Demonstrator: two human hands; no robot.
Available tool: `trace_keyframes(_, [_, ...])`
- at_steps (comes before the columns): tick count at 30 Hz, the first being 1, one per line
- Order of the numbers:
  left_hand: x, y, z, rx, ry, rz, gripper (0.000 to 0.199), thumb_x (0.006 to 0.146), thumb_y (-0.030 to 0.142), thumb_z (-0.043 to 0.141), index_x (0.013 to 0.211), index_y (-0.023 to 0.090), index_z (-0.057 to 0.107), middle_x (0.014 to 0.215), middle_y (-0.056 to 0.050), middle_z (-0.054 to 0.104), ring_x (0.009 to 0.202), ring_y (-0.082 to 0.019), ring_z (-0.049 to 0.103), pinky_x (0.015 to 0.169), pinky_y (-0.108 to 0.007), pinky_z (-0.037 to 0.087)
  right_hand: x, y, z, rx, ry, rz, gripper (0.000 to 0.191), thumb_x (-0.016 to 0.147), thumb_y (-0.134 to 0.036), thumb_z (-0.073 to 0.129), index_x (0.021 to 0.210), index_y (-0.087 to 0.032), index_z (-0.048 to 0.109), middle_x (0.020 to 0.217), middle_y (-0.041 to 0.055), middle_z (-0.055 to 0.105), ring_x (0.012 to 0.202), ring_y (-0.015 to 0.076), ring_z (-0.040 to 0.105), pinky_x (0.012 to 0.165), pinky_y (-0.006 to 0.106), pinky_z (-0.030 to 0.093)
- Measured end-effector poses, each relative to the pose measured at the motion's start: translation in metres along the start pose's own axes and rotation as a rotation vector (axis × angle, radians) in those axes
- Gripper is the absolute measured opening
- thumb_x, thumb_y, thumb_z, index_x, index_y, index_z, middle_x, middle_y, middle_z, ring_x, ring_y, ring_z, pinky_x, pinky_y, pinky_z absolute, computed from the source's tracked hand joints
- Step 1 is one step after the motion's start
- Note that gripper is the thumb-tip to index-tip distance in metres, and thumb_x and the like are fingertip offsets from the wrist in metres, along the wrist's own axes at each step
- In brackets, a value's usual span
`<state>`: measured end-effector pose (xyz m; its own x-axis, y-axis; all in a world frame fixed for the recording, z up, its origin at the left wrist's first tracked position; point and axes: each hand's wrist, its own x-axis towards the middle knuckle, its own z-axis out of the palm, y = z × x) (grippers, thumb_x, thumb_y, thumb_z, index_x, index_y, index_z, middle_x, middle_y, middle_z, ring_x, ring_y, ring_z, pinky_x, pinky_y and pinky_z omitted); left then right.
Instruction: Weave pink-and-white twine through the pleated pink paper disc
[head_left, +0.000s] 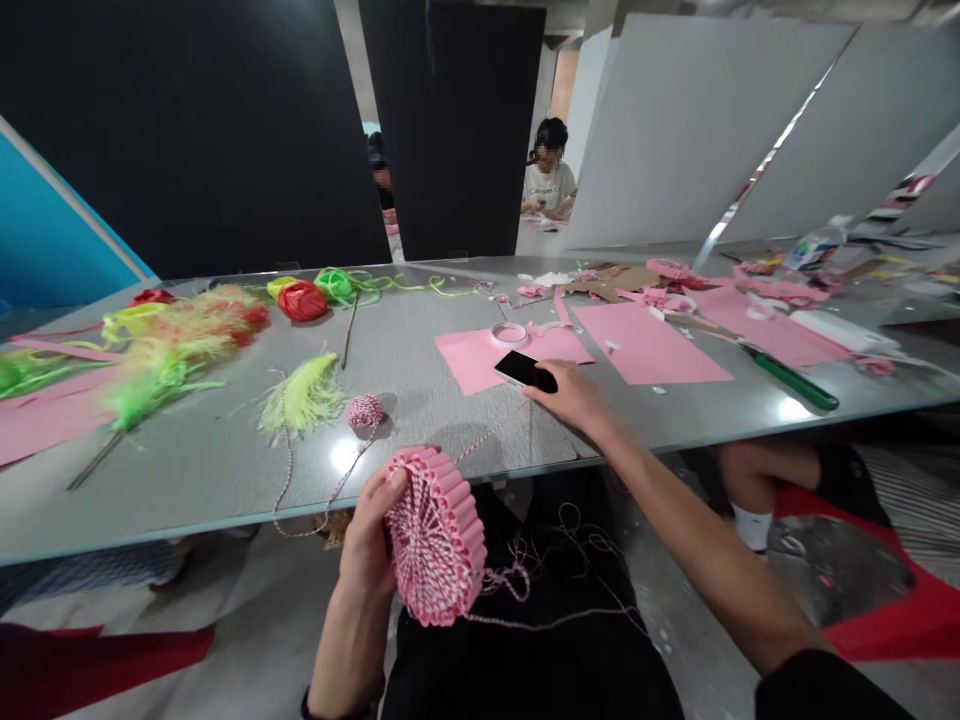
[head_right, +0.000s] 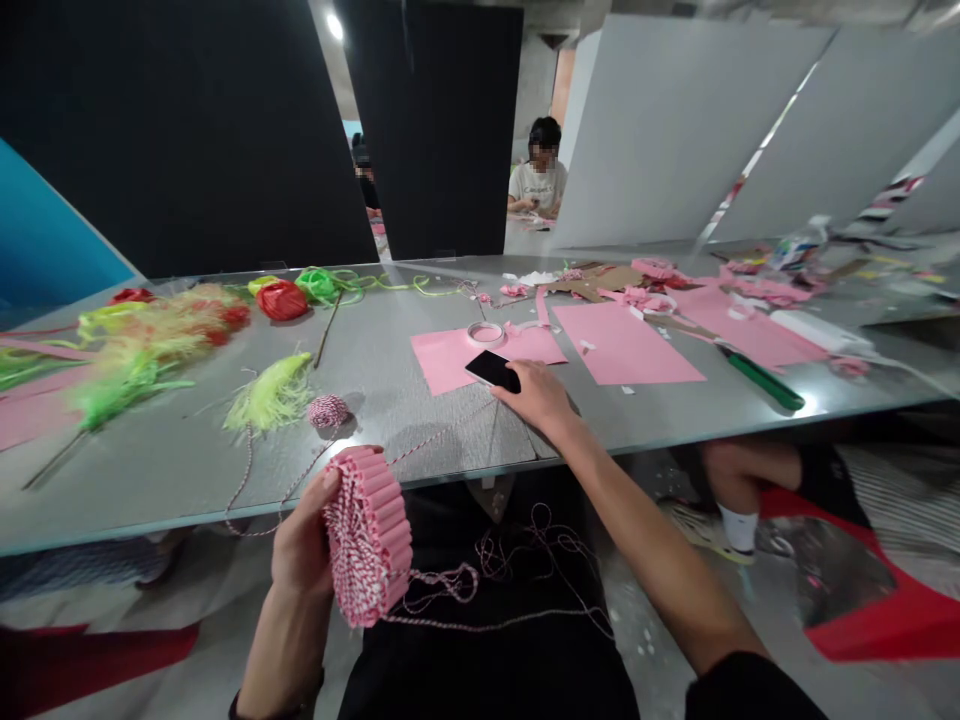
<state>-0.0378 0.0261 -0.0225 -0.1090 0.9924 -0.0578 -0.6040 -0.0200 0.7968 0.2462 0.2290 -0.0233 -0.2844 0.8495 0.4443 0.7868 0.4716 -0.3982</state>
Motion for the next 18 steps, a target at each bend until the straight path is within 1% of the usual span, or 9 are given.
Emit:
trace_keyframes(3, [0.002, 0.003, -0.003, -0.013, 0.030, 0.026, 0.045, 0.076, 0.047, 0.092, 0.109, 0.018, 0.083, 0.089, -0.008, 0.081, 0.086, -0.029, 0.080, 0.084, -0.038, 0.064, 0.004, -0.003, -0.008, 0.028, 0.017, -0.012, 0.027, 0.095, -0.035, 0.075, 0.116, -0.019, 0.078, 0.119, 0.0192, 0.078, 0.117, 0.0402, 0.071, 0.100, 0.062, 0.057])
trace_keyframes(5, [0.003, 0.002, -0.001, 0.013, 0.022, 0.023, 0.045, 0.077, 0.048, 0.091, 0.110, 0.018, 0.083, 0.091, -0.009, 0.081, 0.089, -0.029, 0.079, 0.085, -0.038, 0.064, -0.004, -0.023, -0.016, 0.055, 0.039, -0.047, 0.025, 0.100, -0.032, 0.068, 0.120, -0.019, 0.077, 0.131, 0.0185, 0.075, 0.132, 0.0390, 0.065, 0.112, 0.065, 0.050])
trace_keyframes(7, [0.003, -0.002, 0.003, 0.069, 0.004, 0.039, 0.044, 0.078, 0.050, 0.090, 0.108, 0.018, 0.083, 0.095, -0.010, 0.082, 0.092, -0.030, 0.079, 0.087, -0.039, 0.063, -0.022, -0.055, -0.026, 0.144, 0.001, -0.132, 0.028, 0.107, -0.034, 0.061, 0.128, -0.022, 0.075, 0.143, 0.0131, 0.071, 0.141, 0.0320, 0.061, 0.120, 0.059, 0.047])
trace_keyframes(8, [0.002, -0.005, 0.005, 0.101, -0.006, 0.055, 0.045, 0.078, 0.051, 0.090, 0.107, 0.017, 0.083, 0.097, -0.011, 0.082, 0.093, -0.031, 0.078, 0.088, -0.040, 0.062, -0.034, -0.073, -0.031, 0.223, -0.054, -0.206, 0.029, 0.110, -0.037, 0.059, 0.132, -0.026, 0.073, 0.142, 0.0080, 0.073, 0.137, 0.0260, 0.065, 0.118, 0.050, 0.052])
trace_keyframes(9, [0.001, -0.009, 0.007, 0.130, -0.015, 0.074, 0.046, 0.078, 0.053, 0.090, 0.106, 0.017, 0.083, 0.100, -0.011, 0.081, 0.095, -0.032, 0.077, 0.089, -0.041, 0.061, -0.046, -0.091, -0.037, 0.425, -0.197, -0.315, 0.032, 0.110, -0.038, 0.061, 0.137, -0.025, 0.070, 0.139, 0.0078, 0.075, 0.131, 0.0244, 0.069, 0.115, 0.047, 0.055])
trace_keyframes(10, [0.001, -0.012, 0.010, 0.147, -0.016, 0.094, 0.045, 0.078, 0.054, 0.090, 0.105, 0.018, 0.083, 0.103, -0.011, 0.081, 0.098, -0.032, 0.076, 0.091, -0.040, 0.060, -0.057, -0.107, -0.042, 0.592, -0.318, -0.360, 0.034, 0.110, -0.040, 0.062, 0.141, -0.026, 0.068, 0.136, 0.0075, 0.077, 0.128, 0.0239, 0.072, 0.112, 0.045, 0.057])
trace_keyframes(11, [0.000, -0.015, 0.012, 0.168, -0.001, 0.129, 0.044, 0.080, 0.054, 0.090, 0.106, 0.019, 0.083, 0.106, -0.010, 0.080, 0.102, -0.031, 0.075, 0.095, -0.040, 0.058, -0.067, -0.121, -0.047, 0.678, -0.358, -0.350, 0.038, 0.108, -0.041, 0.066, 0.143, -0.027, 0.067, 0.136, 0.0076, 0.077, 0.128, 0.0239, 0.072, 0.111, 0.044, 0.058])
trace_keyframes(14, [0.002, -0.019, 0.021, 0.373, 0.081, 0.378, 0.029, 0.094, 0.049, 0.080, 0.113, 0.026, 0.081, 0.116, -0.006, 0.077, 0.112, -0.027, 0.069, 0.105, -0.037, 0.049, -0.083, -0.142, -0.055, 0.818, -0.352, -0.229, 0.035, 0.106, -0.040, 0.069, 0.138, -0.026, 0.071, 0.132, 0.0080, 0.079, 0.123, 0.0240, 0.074, 0.107, 0.042, 0.061])
trace_keyframes(18, [0.019, -0.008, 0.035, 0.723, 0.068, 0.729, 0.031, 0.104, 0.041, 0.067, 0.131, 0.030, 0.075, 0.118, -0.007, 0.069, 0.111, -0.027, 0.064, 0.105, -0.042, 0.048, -0.079, -0.143, -0.057, 0.827, -0.163, -0.190, 0.025, 0.101, -0.038, 0.075, 0.123, -0.026, 0.077, 0.116, 0.0060, 0.082, 0.108, 0.0242, 0.077, 0.097, 0.042, 0.065])
